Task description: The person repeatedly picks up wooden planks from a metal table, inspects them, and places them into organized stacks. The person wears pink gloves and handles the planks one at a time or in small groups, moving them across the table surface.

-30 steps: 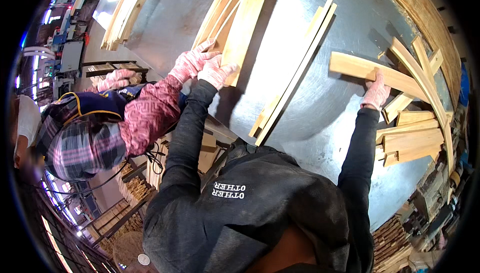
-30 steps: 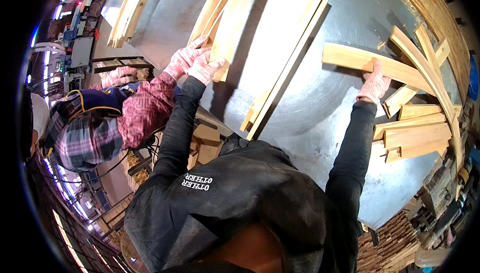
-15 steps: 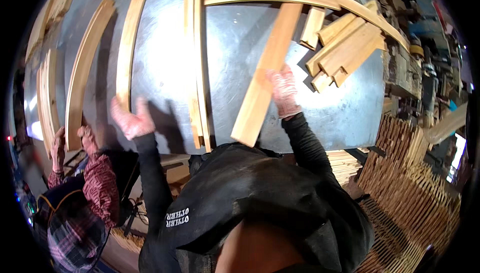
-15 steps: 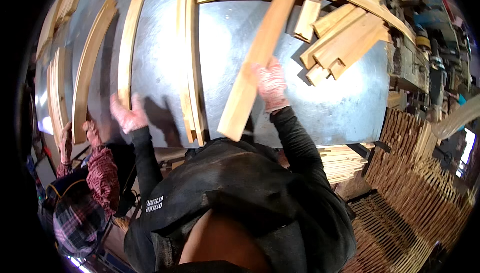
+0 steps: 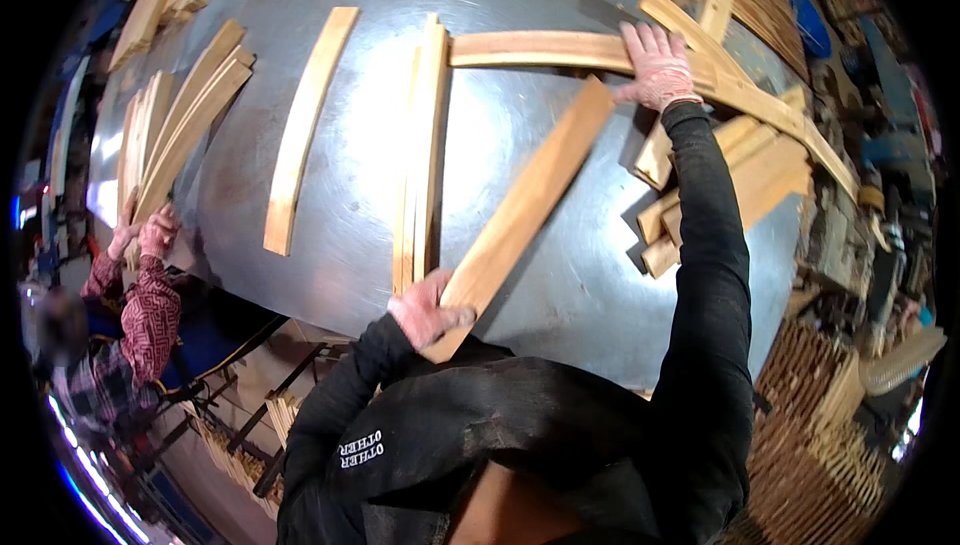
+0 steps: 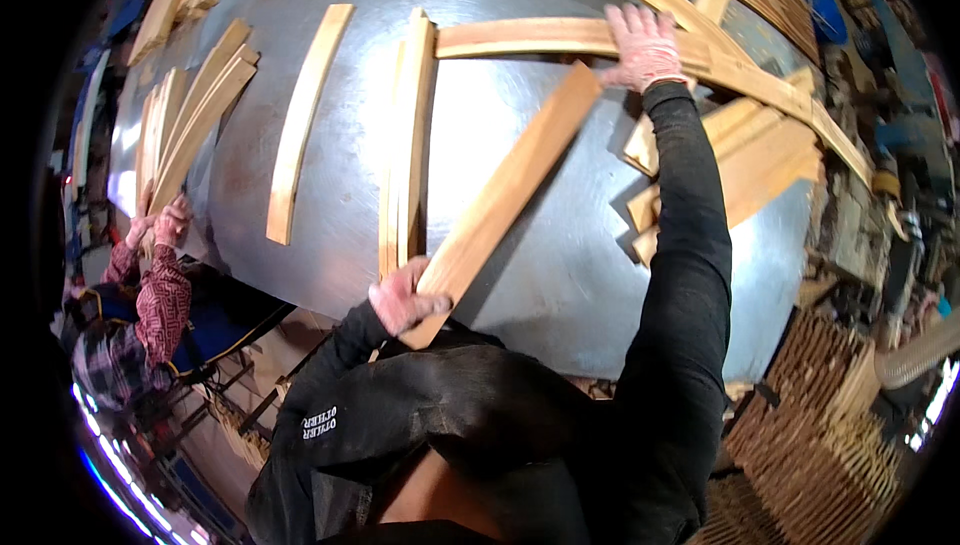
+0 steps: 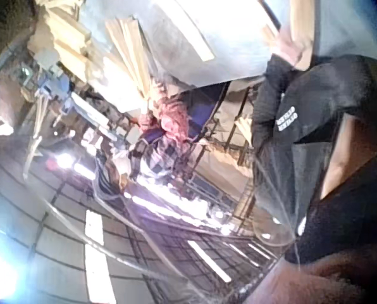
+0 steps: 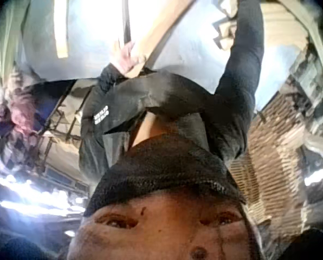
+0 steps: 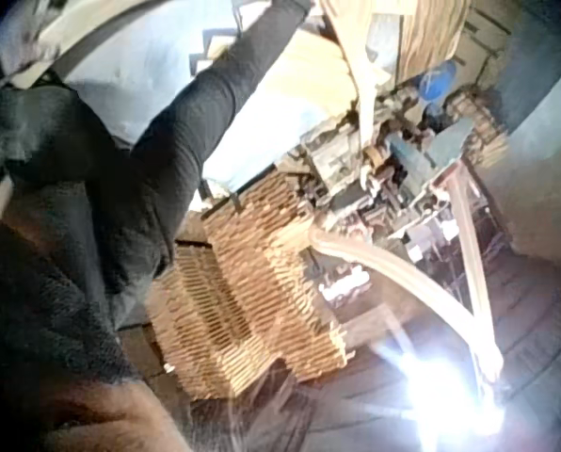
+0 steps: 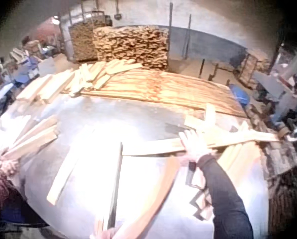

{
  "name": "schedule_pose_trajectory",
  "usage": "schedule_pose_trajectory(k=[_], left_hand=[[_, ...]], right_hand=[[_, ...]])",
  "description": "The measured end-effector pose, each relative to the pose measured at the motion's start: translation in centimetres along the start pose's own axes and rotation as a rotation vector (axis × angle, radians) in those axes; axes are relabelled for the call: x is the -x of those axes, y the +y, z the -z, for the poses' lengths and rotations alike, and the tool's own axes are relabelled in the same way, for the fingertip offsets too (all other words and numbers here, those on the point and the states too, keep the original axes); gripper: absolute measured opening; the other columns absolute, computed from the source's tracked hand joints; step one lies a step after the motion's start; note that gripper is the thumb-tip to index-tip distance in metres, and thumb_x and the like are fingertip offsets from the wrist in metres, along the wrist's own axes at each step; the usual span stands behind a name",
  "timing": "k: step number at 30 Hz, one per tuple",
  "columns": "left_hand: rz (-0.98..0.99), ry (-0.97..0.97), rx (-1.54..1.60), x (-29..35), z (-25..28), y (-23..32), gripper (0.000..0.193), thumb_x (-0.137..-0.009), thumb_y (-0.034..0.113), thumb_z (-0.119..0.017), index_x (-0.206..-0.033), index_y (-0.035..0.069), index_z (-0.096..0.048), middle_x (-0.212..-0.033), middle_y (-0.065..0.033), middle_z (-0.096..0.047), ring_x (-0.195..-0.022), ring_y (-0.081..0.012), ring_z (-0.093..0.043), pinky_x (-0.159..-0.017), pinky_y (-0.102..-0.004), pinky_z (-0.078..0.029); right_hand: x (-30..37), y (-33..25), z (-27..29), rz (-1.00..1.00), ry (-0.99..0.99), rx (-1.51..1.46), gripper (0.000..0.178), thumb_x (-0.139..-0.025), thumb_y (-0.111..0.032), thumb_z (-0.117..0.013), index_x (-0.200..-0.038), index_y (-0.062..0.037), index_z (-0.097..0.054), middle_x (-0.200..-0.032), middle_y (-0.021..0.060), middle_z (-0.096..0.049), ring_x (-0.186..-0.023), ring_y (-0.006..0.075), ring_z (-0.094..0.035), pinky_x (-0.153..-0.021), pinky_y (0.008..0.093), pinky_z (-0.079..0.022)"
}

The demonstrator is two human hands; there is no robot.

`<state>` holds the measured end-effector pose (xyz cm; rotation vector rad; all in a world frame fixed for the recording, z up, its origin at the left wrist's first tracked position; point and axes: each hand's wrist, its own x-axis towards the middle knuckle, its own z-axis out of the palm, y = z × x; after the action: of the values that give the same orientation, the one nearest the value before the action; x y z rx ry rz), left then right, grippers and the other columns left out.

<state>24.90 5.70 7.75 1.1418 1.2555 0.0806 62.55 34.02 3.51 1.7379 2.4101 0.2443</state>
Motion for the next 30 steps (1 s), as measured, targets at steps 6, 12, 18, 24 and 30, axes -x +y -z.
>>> schedule_pose_trajectory(k=[6,12,18,24,30], left_hand=[[0.078,0.219,0.037,8.1,1.9,-0.6,0.051,-0.08,0.021,-0.076,-0.123,0.003,-0.057,-0.099,-0.0102,-0.07,-0.09,-0.0123,-0.065,-0.079,-0.03,-0.052],[-0.134,1.022,-0.289,7.3,6.4,-7.1,0.055,-0.083,0.032,-0.072,-0.126,0.003,-0.052,-0.096,-0.0167,-0.07,-0.086,-0.0301,-0.07,-0.076,-0.0386,-0.054],[0.145,0.908,-0.351,-0.1,9.2,-17.5,0.059,-0.086,0.039,-0.065,-0.133,0.007,-0.048,-0.114,-0.0208,-0.065,-0.104,-0.0364,-0.063,-0.088,-0.0427,-0.05],[0.045,0.722,-0.064,-1.8,7.7,-16.2,0.076,-0.089,0.045,-0.062,-0.145,0.003,-0.033,-0.133,-0.0224,-0.054,-0.121,-0.0365,-0.055,-0.098,-0.0416,-0.045],[0.201,0.815,-0.532,-1.5,2.2,-9.7,0.124,-0.071,0.048,-0.078,-0.151,-0.001,0.003,-0.146,-0.0333,-0.031,-0.128,-0.0436,-0.045,-0.104,-0.0449,-0.041]], right_hand=[[-5.5,0.4,-4.2,0.028,-0.264,-0.035,0.077,-0.07,-0.044,-0.078,-0.13,-0.0051,-0.051,-0.118,0.017,-0.062,-0.106,0.0346,-0.061,-0.092,0.0408,-0.049],[1.9,-1.4,-0.5,-0.09,-0.66,-0.663,0.076,-0.078,-0.067,-0.06,-0.119,-0.0031,-0.065,-0.112,0.0244,-0.066,-0.108,0.0366,-0.061,-0.094,0.0409,-0.044],[6.7,-4.2,1.3,-0.279,-0.645,-0.577,0.091,-0.084,-0.078,-0.038,-0.12,0.0017,-0.063,-0.118,0.0257,-0.063,-0.119,0.0375,-0.056,-0.1,0.0406,-0.041],[9.8,-5.3,2.2,-0.486,-0.615,-1.831,0.07,-0.089,-0.06,-0.056,-0.116,0.0044,-0.06,-0.095,0.0178,-0.068,-0.084,0.0239,-0.067,-0.078,0.0352,-0.055],[11.3,-12.3,3.0,-0.348,-0.667,-2.539,0.076,-0.091,-0.065,-0.047,-0.129,0.0012,-0.05,-0.093,0.0157,-0.063,-0.079,0.0233,-0.066,-0.078,0.0387,-0.057]])
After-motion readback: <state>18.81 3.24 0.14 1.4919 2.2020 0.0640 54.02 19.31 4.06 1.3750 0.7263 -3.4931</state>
